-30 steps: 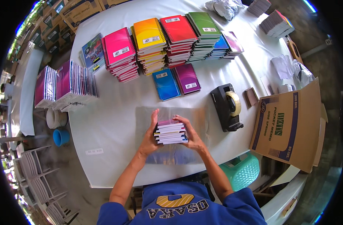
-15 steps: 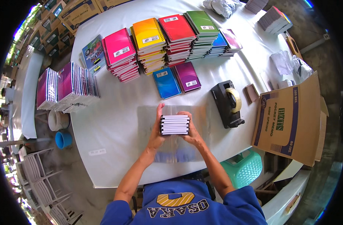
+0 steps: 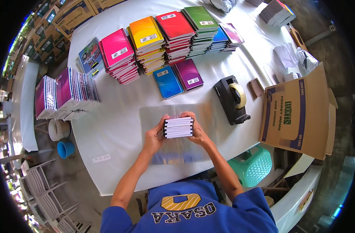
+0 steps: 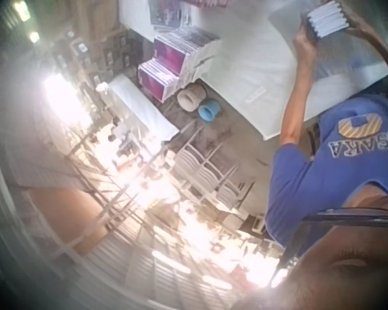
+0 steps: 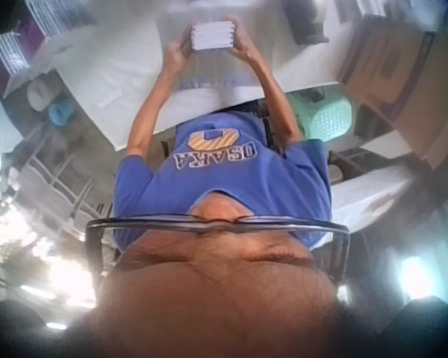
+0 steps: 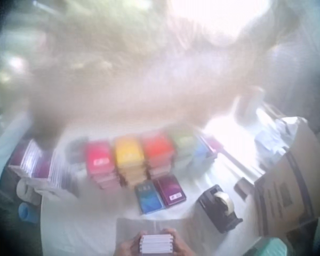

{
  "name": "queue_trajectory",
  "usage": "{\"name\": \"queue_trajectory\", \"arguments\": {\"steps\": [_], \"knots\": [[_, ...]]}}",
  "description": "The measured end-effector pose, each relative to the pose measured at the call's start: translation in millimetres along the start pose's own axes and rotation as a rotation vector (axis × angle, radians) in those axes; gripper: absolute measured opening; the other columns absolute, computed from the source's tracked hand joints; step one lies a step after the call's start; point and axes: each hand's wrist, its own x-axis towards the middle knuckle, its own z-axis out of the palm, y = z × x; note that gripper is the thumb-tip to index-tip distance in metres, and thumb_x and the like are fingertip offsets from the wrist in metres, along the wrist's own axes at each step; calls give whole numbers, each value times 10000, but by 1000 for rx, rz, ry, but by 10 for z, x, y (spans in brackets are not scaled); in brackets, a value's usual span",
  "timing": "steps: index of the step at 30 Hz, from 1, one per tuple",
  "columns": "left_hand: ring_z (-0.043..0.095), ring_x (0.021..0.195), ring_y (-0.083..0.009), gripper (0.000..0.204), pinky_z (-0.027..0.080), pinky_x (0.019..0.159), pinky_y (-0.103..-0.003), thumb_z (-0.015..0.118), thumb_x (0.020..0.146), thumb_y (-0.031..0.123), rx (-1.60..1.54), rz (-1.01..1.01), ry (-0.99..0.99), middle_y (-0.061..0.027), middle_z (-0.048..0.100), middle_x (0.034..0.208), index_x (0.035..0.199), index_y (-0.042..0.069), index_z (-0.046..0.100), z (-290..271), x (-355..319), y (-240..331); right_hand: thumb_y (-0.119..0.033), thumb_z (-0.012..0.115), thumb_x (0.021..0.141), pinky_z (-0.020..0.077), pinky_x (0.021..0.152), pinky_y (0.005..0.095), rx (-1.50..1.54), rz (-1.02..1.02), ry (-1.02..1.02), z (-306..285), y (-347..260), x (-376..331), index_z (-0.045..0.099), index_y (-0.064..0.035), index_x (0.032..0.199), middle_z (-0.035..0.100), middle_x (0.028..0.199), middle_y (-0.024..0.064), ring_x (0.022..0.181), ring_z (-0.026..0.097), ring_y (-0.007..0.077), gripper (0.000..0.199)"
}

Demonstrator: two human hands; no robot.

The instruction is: The person places a notebook on a plastic sheet, folds the sheet around it, and secures it with tape. The person then stacks the packaged notebooks and repeats the process with additional notebooks of various colors.

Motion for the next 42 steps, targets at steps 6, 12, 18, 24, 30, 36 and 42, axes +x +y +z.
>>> {"name": "queue_trajectory", "arguments": {"steps": [6, 12, 18, 24, 30, 36, 42], "knots": [[587, 1186, -259, 840, 471, 995, -335, 649, 702, -193, 40, -2, 48, -123, 567, 1340, 1436, 150, 424, 27, -19, 54, 15, 820, 627, 404, 1021, 397, -209, -44, 1, -74, -135, -23, 347, -101, 1272, 469, 1295, 137, 1227, 465, 301, 808], [571, 1204, -260, 829, 466, 1006, -344, 608, 728, -204, 88, 73, 105, -150, 552, 1348, 1455, 123, 384, 87, -63, 190, 66, 807, 639, 406, 1022, 383, -28, 99, -1, 23, -170, -69, 325, -93, 1285, 482, 1258, 122, 1174, 514, 298, 821], [566, 1207, -267, 816, 463, 1001, -339, 658, 726, -159, 69, 17, 118, -174, 550, 1343, 1454, 69, 369, 101, -81, 184, 12, 790, 708, 394, 1027, 368, 39, 178, -26, 12, -127, -93, 341, -84, 1321, 489, 1253, 101, 1196, 491, 229, 765], [616, 972, -146, 452, 496, 872, -292, 693, 879, 172, -211, -409, -114, -137, 668, 1090, 1244, -55, 551, -166, 21, 500, -313, 779, 774, 420, 987, 368, 389, 644, -21, -51, -621, -95, 438, 23, 1324, 555, 1243, 186, 1173, 530, 255, 729], [620, 852, -114, 311, 516, 777, -286, 672, 890, 134, -139, -486, -78, -96, 690, 981, 1133, -46, 599, -22, -43, 66, -383, 743, 801, 447, 921, 410, -181, 592, 50, 224, -333, -308, 545, 52, 1209, 553, 1149, 223, 1078, 543, 320, 629], [619, 833, -110, 279, 520, 752, -280, 673, 883, 103, -149, -524, -56, -91, 693, 969, 1108, -49, 608, 28, -59, 31, -432, 734, 789, 474, 856, 458, -290, 506, 111, 215, -260, -399, 584, 82, 1102, 521, 1055, 296, 1021, 524, 393, 621], [615, 841, -107, 328, 514, 728, -273, 676, 886, 128, -175, -521, -61, -83, 690, 991, 1143, -58, 596, 13, -53, 65, -409, 738, 793, 476, 850, 460, -315, 517, 140, 225, -260, -426, 590, 83, 1110, 548, 1023, 271, 1000, 538, 399, 604]]}}
